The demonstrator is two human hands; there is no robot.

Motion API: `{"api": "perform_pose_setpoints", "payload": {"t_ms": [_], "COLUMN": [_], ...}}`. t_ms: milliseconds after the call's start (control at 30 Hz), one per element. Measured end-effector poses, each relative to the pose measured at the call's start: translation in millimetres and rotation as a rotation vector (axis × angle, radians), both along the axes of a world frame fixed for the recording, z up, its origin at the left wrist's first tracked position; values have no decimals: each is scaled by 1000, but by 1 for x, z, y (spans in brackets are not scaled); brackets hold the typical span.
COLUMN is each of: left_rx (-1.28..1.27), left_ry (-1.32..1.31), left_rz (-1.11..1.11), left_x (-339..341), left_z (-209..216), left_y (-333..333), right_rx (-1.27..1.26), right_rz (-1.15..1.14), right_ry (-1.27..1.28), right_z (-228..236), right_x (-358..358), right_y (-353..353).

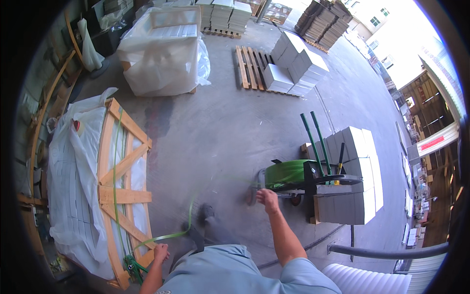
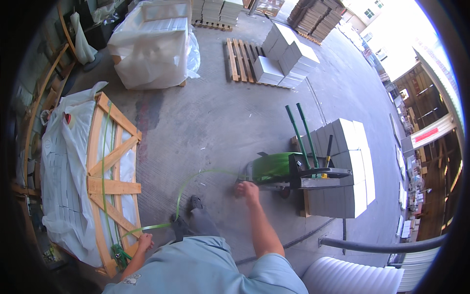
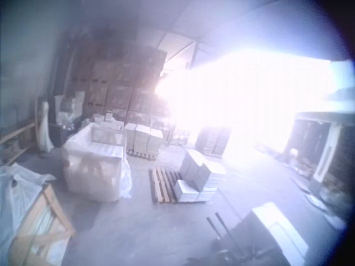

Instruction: The person secures a plastic-wrapped pallet using green strapping bands and a manual tensioning tool. They position the bands, thread them through the tensioner, crank to tighten, and cut the excess strap, repeating the process on multiple sides of the pallet.

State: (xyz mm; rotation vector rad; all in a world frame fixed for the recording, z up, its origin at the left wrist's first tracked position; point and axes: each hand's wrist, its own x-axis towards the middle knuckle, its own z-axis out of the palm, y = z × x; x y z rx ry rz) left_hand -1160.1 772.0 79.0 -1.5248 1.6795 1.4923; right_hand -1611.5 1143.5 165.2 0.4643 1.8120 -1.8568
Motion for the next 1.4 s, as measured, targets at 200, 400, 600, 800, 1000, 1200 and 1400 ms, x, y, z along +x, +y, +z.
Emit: {"api": "perform_pose_setpoints", "payload": {"t_ms": [200,400,600,800,1000,1200,1400], "left_rx": [-12,11,-42,-31,-27,31,-241], "left_ry": [-55,-64,-65,-111,-156,-150,291], "left_rz": [117,322,153,105,57,-30,130], "left_x": [16,-26,-101,-133,-137,-166,-259], "left_z": [-14,-1,29,49,52,38,91], "left_y": [-30,-23,16,38,42,29,21], "right_rx": [-232,-397,-670,-827,-805,-929,-1105], "right_rz": [-483,-765,-1135,-1231,-1177,-872,-567], "right_ry": [55,41,-85,5,125,199,-35], "right_z": [47,29,-25,-30,45,132,165], "right_x": [-128,-255,-334,-345,-334,-284,-233], "right_y": [57,127,172,193,189,122,-11]}}
